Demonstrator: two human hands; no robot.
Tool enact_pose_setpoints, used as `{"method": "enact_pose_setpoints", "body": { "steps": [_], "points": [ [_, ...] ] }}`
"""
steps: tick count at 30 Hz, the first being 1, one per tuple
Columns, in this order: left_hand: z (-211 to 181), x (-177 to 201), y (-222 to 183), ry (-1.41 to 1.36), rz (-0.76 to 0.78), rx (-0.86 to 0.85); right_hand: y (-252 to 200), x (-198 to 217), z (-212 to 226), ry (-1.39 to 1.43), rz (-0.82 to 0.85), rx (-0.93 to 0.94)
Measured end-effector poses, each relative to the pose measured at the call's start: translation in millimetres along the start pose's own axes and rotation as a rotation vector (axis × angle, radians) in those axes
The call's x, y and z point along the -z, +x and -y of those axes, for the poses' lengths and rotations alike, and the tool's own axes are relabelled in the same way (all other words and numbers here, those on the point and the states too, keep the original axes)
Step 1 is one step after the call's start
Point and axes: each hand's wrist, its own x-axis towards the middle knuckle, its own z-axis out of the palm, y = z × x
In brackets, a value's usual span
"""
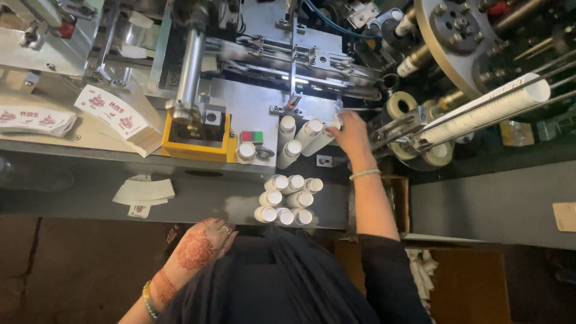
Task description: Manually prepare paper cup blanks and monitor a paper cup forming machine.
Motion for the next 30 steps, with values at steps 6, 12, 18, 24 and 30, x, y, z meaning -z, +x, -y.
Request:
{"method": "enact_pose_setpoints", "body": {
  "steps": [6, 12, 18, 24, 30],
  "points": [
    [19, -15, -7, 0.004, -0.080, -0.062, -53, 142, 46, 0.103, -0.219, -0.130],
    [22, -30, 9, -0.025, -0.014, -0.037, -91, 225, -37, 0.058, -0.546, -0.464],
    [12, -18, 20, -0.032, -0.007, -0.120, -66, 176, -133, 0.623, -0.364, -0.382],
    [17, -28, 10, -0.036, -0.042, -0.110, -36, 207, -158, 1.092, -0.493, -0.219],
    [10, -30, 8, -0.018, -0.021, -0.083, 22, 366, -140, 0.851, -0.577, -0.157]
  ]
}}
